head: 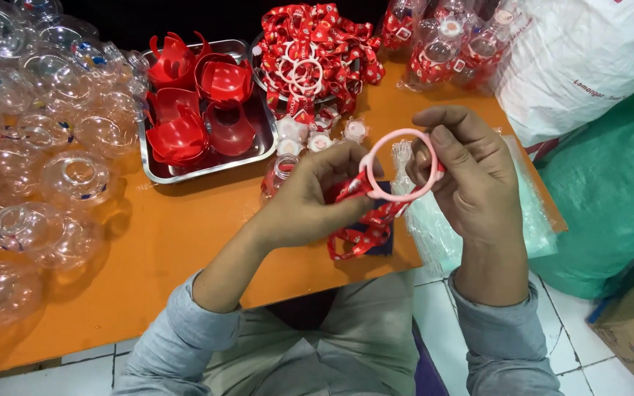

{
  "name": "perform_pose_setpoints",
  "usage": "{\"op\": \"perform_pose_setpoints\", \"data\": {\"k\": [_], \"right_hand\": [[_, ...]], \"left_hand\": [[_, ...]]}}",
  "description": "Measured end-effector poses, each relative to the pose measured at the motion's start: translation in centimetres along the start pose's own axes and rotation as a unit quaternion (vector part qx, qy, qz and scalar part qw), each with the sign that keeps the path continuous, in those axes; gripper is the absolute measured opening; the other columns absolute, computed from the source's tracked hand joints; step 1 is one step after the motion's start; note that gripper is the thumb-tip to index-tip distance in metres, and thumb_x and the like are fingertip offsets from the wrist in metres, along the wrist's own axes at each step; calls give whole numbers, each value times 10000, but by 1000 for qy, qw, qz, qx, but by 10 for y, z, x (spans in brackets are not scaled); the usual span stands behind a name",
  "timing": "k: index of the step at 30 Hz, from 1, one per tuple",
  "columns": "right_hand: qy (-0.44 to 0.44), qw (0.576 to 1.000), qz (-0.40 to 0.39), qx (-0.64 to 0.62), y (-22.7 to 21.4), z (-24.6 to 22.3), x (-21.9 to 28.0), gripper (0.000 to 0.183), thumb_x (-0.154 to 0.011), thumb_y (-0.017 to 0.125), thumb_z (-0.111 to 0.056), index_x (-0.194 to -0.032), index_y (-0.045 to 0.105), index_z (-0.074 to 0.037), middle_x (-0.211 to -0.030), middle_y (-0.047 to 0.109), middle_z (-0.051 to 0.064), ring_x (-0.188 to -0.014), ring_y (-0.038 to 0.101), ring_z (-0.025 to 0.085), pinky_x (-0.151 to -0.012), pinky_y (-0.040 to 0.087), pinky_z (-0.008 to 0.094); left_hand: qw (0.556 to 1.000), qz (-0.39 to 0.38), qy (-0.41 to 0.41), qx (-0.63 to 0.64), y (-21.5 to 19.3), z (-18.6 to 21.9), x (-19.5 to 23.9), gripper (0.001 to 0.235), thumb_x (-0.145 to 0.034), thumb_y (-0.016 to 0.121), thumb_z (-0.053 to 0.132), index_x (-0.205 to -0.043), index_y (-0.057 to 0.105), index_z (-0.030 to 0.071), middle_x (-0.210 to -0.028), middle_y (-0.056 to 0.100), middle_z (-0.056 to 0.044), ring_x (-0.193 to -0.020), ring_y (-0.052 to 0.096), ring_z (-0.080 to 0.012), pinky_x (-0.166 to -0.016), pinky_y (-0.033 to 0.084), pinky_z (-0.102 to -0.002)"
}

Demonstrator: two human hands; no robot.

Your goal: Attaching a red lanyard to a clear plastic bottle with a red base on an assembly table.

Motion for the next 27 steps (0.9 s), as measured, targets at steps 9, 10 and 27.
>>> {"op": "perform_pose_setpoints", "data": {"k": [9, 10, 27], "right_hand": [[-62, 987, 36, -142, -26, -10, 12, 129, -1067, 611, -189, -1143, 653, -93, -770, 544, -15, -627, 395, 85, -590, 311, 229], [-60, 987, 34, -143, -29, -7, 13, 129, -1067, 611, -189, -1143, 653, -93, -770, 544, -15, -627, 395, 85, -590, 311, 229], [1, 979, 97, -179, -49, 39, 15, 103, -1042, 598, -150, -1097, 661, -89, -757, 483, -2, -618, 352, 87, -605, 304, 227]], "left_hand": [[994, 62, -36, -88, -16, -16, 40, 219, -998, 654, 138, -1191, 709, 50, -873, 618, 41, -749, 501, -47, -660, 417, -195], [993, 65, -37, -89, -15, -13, 43, 219, -998, 654, 138, -1191, 709, 50, -873, 618, 41, -749, 501, -47, -660, 417, -195], [977, 147, -79, 134, -71, -98, 153, 300, -923, 745, 140, -1188, 710, 4, -1075, 742, -142, -971, 721, -235, -740, 669, -361]]}}
Point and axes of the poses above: each hand's wrist, its own x-axis away from the middle knuckle, its own y-axis out of the palm, z = x × y, the point moved 1 cm from there along -x, towards the middle knuckle
